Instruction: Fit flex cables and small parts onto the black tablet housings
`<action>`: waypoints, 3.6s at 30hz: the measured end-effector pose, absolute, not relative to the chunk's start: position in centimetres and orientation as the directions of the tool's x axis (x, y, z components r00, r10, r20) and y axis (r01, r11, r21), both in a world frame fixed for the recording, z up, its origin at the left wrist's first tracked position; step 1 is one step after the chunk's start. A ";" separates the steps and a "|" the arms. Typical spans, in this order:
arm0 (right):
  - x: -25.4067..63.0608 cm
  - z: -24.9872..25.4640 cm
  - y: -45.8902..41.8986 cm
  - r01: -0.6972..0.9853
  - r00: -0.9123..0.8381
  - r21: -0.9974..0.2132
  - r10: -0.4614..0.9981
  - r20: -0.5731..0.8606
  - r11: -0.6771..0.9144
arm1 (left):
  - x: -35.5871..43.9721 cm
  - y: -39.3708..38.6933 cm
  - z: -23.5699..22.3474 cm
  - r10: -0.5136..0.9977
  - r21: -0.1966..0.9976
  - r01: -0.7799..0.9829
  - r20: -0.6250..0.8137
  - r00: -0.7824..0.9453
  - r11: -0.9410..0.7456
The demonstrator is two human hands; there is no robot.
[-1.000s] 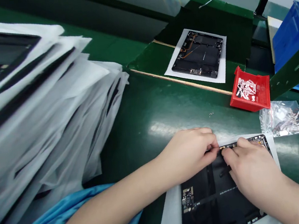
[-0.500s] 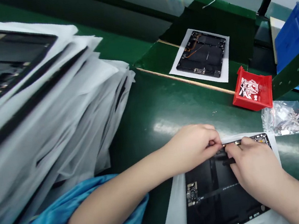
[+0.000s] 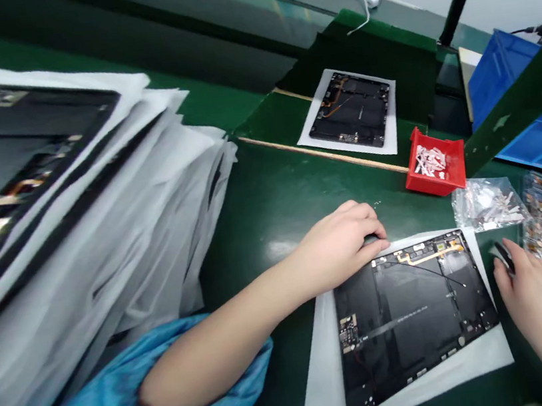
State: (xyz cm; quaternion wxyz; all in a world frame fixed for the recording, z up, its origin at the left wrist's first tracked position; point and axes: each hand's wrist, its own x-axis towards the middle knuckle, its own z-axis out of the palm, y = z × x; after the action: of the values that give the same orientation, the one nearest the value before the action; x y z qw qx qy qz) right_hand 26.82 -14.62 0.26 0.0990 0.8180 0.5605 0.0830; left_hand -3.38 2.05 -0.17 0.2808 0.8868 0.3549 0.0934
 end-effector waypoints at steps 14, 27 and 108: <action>20.0 -2.6 -20.2 0.875 0.458 -0.216 0.885 0.080 -0.433 | -2.4 0.6 -0.2 0.679 0.598 0.590 -0.103 0.727 -0.542; 21.6 -2.6 -19.5 0.648 0.491 -0.639 0.869 -0.065 -0.414 | -4.4 -2.0 1.3 0.685 0.892 0.428 -0.224 0.693 -0.142; 20.2 -2.6 -15.9 0.894 0.425 -0.140 0.905 -0.028 -0.425 | -6.6 -12.3 -3.3 0.884 0.780 0.625 -0.268 0.383 -0.035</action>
State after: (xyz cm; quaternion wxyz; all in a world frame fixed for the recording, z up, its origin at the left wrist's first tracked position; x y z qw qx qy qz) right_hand 20.21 -15.94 -2.60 -0.0518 0.8425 0.5339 -0.0497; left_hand -6.60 -12.28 -3.26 0.4424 0.7042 0.5357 0.1461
